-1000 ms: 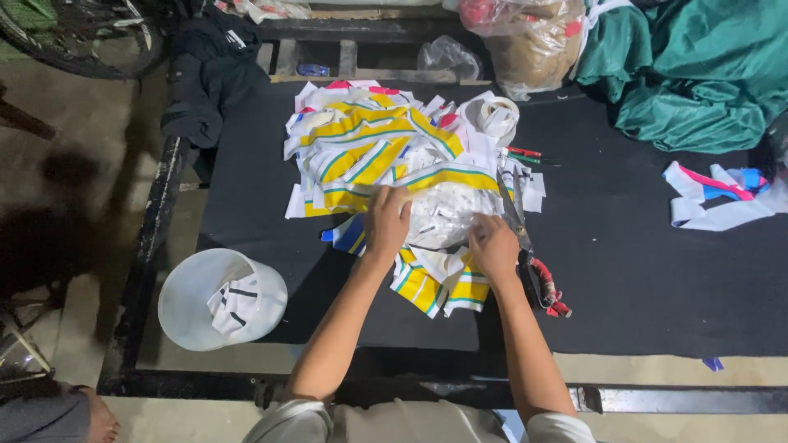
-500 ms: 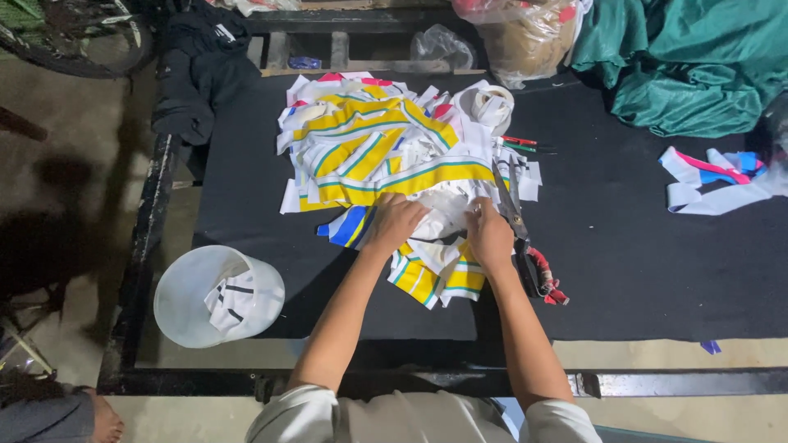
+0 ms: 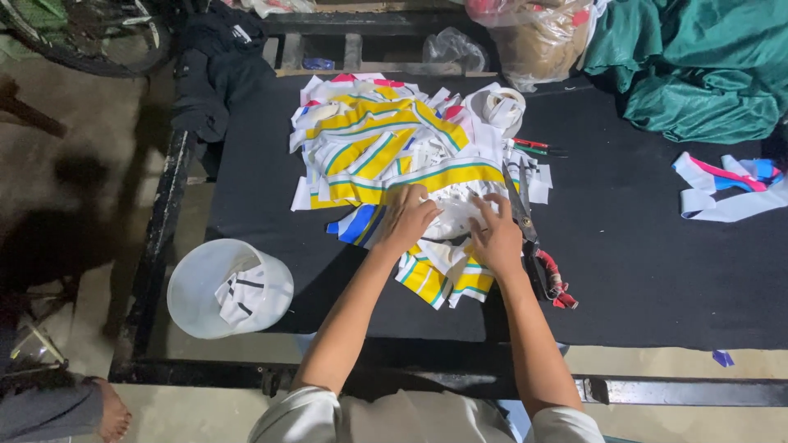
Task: Trimming and sorting fabric scraps using tailor's scissors on a work table.
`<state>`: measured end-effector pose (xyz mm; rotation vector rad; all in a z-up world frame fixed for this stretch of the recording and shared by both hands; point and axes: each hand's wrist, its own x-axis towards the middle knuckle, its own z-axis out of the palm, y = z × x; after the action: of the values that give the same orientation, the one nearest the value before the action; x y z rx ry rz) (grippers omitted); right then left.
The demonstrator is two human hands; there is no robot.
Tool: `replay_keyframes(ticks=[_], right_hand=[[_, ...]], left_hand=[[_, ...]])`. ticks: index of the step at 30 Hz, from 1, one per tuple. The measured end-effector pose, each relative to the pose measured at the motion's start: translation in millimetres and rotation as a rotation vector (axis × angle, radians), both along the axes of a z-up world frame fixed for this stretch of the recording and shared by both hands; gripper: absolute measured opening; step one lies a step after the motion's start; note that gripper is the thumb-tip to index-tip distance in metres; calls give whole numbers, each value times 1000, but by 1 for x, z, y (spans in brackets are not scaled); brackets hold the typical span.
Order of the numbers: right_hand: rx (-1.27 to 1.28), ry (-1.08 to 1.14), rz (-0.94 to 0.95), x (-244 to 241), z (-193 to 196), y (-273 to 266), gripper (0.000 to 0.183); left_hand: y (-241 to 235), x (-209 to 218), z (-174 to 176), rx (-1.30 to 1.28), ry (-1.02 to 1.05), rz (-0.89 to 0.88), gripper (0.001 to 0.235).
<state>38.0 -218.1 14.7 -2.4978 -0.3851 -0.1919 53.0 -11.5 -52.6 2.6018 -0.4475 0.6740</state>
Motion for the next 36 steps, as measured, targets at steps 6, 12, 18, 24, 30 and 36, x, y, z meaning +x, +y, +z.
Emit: replay_keyframes(ticks=[6, 12, 18, 24, 30, 36], right_hand=[[-295, -110, 116, 22, -52, -11, 14], [-308, -62, 71, 31, -67, -8, 13], [-118, 172, -17, 26, -37, -1, 29], [23, 284, -61, 38, -48, -7, 20], [342, 217, -39, 12, 5, -4, 29], [816, 225, 269, -4, 11, -14, 27]], left_hand=[[5, -6, -15, -16, 95, -23, 19], [4, 5, -38, -62, 112, 34, 17], [-14, -9, -58, 42, -277, 225, 21], [-9, -67, 2, 178, 222, 92, 55], [10, -65, 32, -453, 598, -161, 64], [-18, -71, 45, -558, 283, -251, 73]])
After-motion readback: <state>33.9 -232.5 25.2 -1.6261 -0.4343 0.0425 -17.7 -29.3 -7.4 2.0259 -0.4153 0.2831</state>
